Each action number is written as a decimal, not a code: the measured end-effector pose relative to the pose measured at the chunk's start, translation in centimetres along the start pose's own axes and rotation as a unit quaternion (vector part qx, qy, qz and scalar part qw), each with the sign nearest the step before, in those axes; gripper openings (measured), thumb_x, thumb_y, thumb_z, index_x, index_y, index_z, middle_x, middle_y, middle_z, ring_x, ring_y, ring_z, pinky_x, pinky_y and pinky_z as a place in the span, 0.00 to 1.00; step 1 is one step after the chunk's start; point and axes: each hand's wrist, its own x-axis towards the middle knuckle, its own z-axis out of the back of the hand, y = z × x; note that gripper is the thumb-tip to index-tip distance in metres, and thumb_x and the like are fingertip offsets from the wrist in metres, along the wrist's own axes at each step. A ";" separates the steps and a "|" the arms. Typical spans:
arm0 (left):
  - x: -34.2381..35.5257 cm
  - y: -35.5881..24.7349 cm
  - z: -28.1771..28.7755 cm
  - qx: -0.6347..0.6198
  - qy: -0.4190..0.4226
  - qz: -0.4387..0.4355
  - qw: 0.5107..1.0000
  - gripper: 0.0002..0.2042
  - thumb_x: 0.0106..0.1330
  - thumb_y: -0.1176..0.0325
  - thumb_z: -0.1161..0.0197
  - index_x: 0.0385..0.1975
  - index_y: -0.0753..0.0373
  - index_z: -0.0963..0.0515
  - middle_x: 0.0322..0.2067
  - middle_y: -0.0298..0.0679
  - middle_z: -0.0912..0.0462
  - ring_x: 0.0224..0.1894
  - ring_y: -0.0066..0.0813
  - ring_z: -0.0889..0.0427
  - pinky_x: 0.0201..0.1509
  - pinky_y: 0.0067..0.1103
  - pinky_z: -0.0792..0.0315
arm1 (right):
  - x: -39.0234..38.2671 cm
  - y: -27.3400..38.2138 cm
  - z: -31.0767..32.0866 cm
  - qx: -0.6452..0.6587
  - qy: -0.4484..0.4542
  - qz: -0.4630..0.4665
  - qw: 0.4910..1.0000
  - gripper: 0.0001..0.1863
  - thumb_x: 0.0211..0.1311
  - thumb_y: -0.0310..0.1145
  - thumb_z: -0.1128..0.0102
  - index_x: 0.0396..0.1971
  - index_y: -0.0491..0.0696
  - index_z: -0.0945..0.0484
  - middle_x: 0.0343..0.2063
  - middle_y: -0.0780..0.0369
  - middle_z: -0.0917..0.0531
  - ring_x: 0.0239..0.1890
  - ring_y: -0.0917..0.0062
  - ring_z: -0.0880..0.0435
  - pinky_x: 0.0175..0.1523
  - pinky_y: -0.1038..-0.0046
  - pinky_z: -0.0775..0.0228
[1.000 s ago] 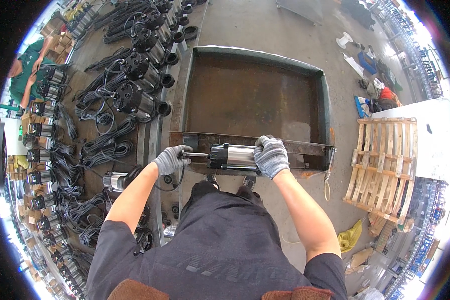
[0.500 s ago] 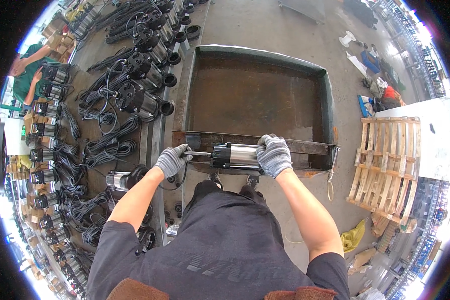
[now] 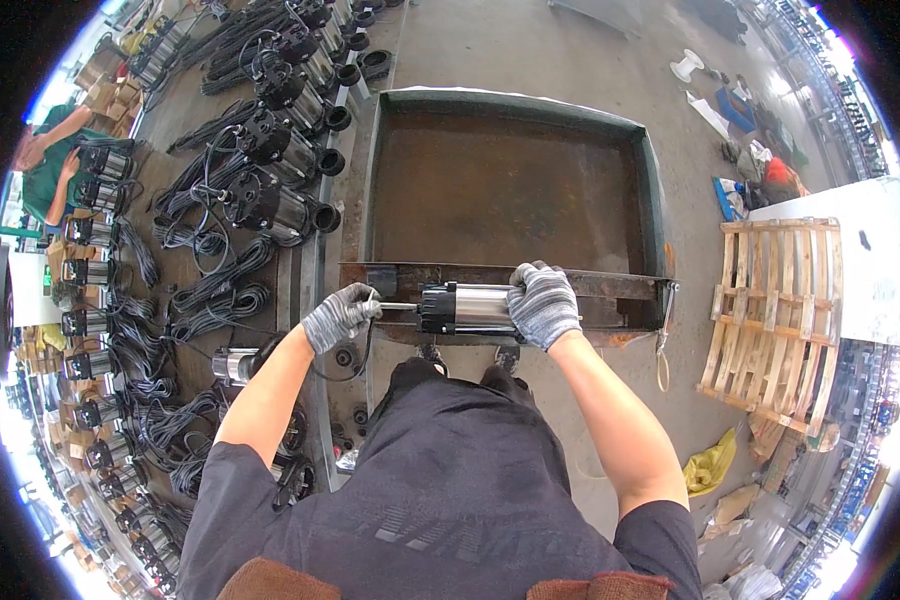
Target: Testing a submersible pump by submerging it in a tank of water.
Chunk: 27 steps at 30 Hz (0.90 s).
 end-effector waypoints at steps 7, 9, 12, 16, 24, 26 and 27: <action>0.3 0.8 0.3 -0.177 0.050 0.036 0.982 0.10 0.69 0.62 0.34 0.43 0.56 0.27 0.30 0.31 0.20 0.25 0.15 0.22 0.23 0.14 0.28 | 0.0 0.1 0.0 -0.001 -0.002 -0.001 1.000 0.05 0.56 0.31 0.42 0.31 0.49 0.19 0.35 0.55 0.17 0.43 0.56 0.20 0.54 0.59 0.28; 0.2 0.2 0.3 -0.158 0.080 0.040 0.983 0.10 0.70 0.63 0.36 0.43 0.57 0.27 0.30 0.31 0.22 0.27 0.16 0.23 0.28 0.16 0.27 | 0.0 0.0 0.0 -0.006 -0.007 0.007 1.000 0.05 0.56 0.31 0.42 0.31 0.49 0.19 0.35 0.55 0.16 0.42 0.56 0.19 0.54 0.60 0.28; 0.0 0.0 0.0 -0.048 0.051 -0.041 0.997 0.06 0.70 0.69 0.37 0.41 0.58 0.27 0.28 0.29 0.24 0.27 0.14 0.25 0.30 0.15 0.28 | -0.1 0.2 0.1 -0.013 -0.004 0.004 1.000 0.05 0.56 0.31 0.42 0.30 0.48 0.19 0.35 0.55 0.16 0.42 0.56 0.19 0.54 0.60 0.28; -0.1 0.8 -0.9 0.094 -0.031 -0.145 0.984 0.07 0.69 0.71 0.36 0.41 0.58 0.27 0.27 0.26 0.31 0.31 0.16 0.32 0.39 0.17 0.30 | -0.2 0.2 0.2 0.002 -0.010 -0.001 1.000 0.05 0.56 0.31 0.42 0.30 0.49 0.19 0.34 0.55 0.16 0.41 0.56 0.19 0.54 0.60 0.28; -0.3 -5.5 0.2 0.288 0.122 0.085 0.946 0.10 0.69 0.64 0.33 0.39 0.63 0.23 0.29 0.26 0.24 0.33 0.18 0.31 0.41 0.21 0.30 | -0.2 -0.2 0.1 -0.013 0.002 0.009 1.000 0.06 0.55 0.31 0.41 0.31 0.49 0.19 0.35 0.55 0.16 0.42 0.58 0.19 0.55 0.61 0.28; 0.0 -1.1 1.0 0.265 0.090 -0.004 0.960 0.11 0.67 0.64 0.31 0.37 0.64 0.23 0.25 0.30 0.23 0.31 0.20 0.30 0.38 0.25 0.29 | -0.1 0.2 0.2 -0.004 0.000 0.018 1.000 0.05 0.55 0.31 0.42 0.31 0.49 0.19 0.35 0.55 0.16 0.42 0.58 0.19 0.54 0.61 0.29; -0.1 -1.0 0.5 0.310 0.043 -0.037 0.949 0.11 0.66 0.64 0.30 0.38 0.64 0.23 0.24 0.34 0.22 0.28 0.25 0.30 0.37 0.26 0.28 | -0.1 0.1 0.2 -0.006 -0.003 0.019 1.000 0.05 0.55 0.31 0.42 0.30 0.49 0.19 0.34 0.55 0.16 0.41 0.58 0.19 0.54 0.61 0.29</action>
